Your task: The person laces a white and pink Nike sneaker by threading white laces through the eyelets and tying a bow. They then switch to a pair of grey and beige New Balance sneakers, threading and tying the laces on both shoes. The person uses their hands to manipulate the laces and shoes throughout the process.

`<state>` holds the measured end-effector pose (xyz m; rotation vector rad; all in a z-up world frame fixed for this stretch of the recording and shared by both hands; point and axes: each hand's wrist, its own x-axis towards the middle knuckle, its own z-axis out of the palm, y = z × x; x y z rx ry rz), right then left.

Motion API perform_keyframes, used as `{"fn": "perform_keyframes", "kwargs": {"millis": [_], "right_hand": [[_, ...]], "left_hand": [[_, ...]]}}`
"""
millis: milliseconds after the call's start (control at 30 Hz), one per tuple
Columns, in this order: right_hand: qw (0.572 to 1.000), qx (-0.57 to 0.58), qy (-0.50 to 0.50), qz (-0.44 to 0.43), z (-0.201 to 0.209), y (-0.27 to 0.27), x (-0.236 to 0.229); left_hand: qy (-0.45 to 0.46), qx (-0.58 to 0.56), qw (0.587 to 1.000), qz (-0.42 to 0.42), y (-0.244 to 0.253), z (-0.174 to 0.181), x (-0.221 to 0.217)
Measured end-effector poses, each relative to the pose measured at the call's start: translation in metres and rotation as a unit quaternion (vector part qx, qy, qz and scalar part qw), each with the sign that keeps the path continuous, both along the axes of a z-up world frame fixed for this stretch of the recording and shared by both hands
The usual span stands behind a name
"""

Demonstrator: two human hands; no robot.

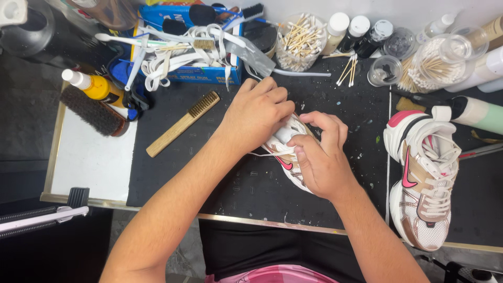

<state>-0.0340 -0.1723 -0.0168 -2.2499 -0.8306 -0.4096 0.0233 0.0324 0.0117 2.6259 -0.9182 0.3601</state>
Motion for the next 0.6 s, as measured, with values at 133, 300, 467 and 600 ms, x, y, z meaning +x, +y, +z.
{"fn": "perform_keyframes", "kwargs": {"millis": [133, 300, 467, 600], "right_hand": [[0.999, 0.027, 0.036, 0.011, 0.005, -0.002, 0.002], [0.998, 0.040, 0.039, 0.022, 0.013, -0.001, 0.004], [0.996, 0.045, 0.065, 0.039, 0.018, 0.001, 0.007], [0.995, 0.045, 0.073, 0.044, 0.020, 0.004, 0.009]], "left_hand": [[0.047, -0.072, 0.995, -0.042, 0.001, 0.019, -0.010], [0.154, -0.199, 0.966, 0.054, 0.029, 0.048, -0.047], [0.068, -0.262, 0.953, 0.138, 0.011, 0.020, -0.088], [0.022, -0.242, 0.953, 0.181, 0.001, -0.028, -0.110]]}}
